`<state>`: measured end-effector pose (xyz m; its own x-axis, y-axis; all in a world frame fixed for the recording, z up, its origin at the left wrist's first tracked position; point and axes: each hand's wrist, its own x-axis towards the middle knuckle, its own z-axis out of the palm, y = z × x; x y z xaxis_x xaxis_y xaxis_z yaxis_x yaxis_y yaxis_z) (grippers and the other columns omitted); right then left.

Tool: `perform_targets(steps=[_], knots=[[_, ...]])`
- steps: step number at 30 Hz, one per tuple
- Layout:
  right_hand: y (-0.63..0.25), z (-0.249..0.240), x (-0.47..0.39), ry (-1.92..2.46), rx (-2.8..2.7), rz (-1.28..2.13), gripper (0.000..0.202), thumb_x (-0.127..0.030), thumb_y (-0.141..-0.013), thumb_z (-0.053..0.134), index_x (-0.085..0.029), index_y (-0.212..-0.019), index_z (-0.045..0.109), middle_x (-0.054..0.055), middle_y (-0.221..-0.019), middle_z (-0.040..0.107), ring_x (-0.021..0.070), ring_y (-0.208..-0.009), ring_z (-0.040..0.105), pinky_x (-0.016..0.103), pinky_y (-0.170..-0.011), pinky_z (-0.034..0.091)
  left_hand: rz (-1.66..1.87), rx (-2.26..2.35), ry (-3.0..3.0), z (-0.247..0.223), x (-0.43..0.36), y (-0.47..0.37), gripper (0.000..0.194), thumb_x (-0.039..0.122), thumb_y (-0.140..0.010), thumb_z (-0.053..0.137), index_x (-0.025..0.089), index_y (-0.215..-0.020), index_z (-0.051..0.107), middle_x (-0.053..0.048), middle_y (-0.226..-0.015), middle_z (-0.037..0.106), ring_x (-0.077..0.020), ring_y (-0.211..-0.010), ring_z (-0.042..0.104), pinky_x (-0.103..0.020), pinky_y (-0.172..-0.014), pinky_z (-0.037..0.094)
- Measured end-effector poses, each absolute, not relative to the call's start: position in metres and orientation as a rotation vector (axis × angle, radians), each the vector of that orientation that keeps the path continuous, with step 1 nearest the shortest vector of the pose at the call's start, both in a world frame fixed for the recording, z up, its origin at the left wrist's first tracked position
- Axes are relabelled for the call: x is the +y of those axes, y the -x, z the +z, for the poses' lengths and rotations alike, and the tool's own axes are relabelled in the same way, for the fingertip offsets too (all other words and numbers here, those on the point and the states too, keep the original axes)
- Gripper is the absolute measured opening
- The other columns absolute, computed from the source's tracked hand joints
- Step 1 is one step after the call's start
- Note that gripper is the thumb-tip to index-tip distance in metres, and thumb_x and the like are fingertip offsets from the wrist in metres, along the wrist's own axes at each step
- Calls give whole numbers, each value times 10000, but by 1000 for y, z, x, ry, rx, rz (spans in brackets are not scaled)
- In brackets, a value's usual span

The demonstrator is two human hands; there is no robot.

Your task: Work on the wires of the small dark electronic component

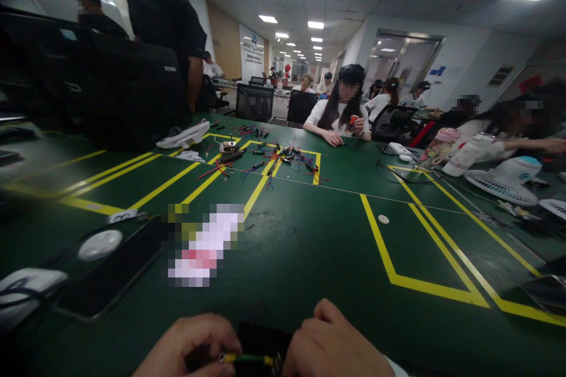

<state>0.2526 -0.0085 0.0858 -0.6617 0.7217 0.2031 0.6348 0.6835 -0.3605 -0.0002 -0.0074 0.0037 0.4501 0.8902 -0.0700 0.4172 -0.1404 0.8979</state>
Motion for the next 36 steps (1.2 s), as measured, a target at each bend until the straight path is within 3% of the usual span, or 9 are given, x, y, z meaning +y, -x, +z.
perform_targets(steps=[9,20,26,30,36], knots=[[-247,88,-1,1043,-2605,301,339,-561,-946,546,-263,-814,639,-16,-615,643,172,-587,588,309,-708,448,669,948,-1804,3,-3,0,38,179,-819,707,190,-833,740,-29,-857,727,-160,-777,664,-204,-687,466],[-249,79,6,1000,-2635,343,297,-521,-963,548,-259,-854,636,-19,-638,657,168,-601,600,321,-724,431,667,951,-1799,2,-3,1,40,220,-833,705,190,-827,731,-28,-839,714,-158,-762,653,-209,-682,463],[-256,61,0,943,-2657,416,246,-384,-977,576,-235,-781,586,-38,-617,661,140,-558,599,298,-666,407,675,975,-1798,5,-6,1,26,203,-819,704,190,-824,726,-26,-826,705,-157,-749,646,-207,-668,458],[-262,59,-1,979,-2765,553,217,-238,-880,689,-212,-707,562,-51,-678,691,123,-597,622,292,-673,390,677,971,-1780,1,-5,0,33,170,-796,716,195,-811,731,-18,-819,705,-151,-734,640,-205,-666,458],[-266,59,10,865,-2854,483,153,-214,-861,639,-229,-714,596,-50,-668,676,137,-606,587,333,-706,379,659,990,-1782,1,-5,0,31,167,-791,720,190,-811,727,-21,-830,704,-154,-752,645,-198,-673,460]])
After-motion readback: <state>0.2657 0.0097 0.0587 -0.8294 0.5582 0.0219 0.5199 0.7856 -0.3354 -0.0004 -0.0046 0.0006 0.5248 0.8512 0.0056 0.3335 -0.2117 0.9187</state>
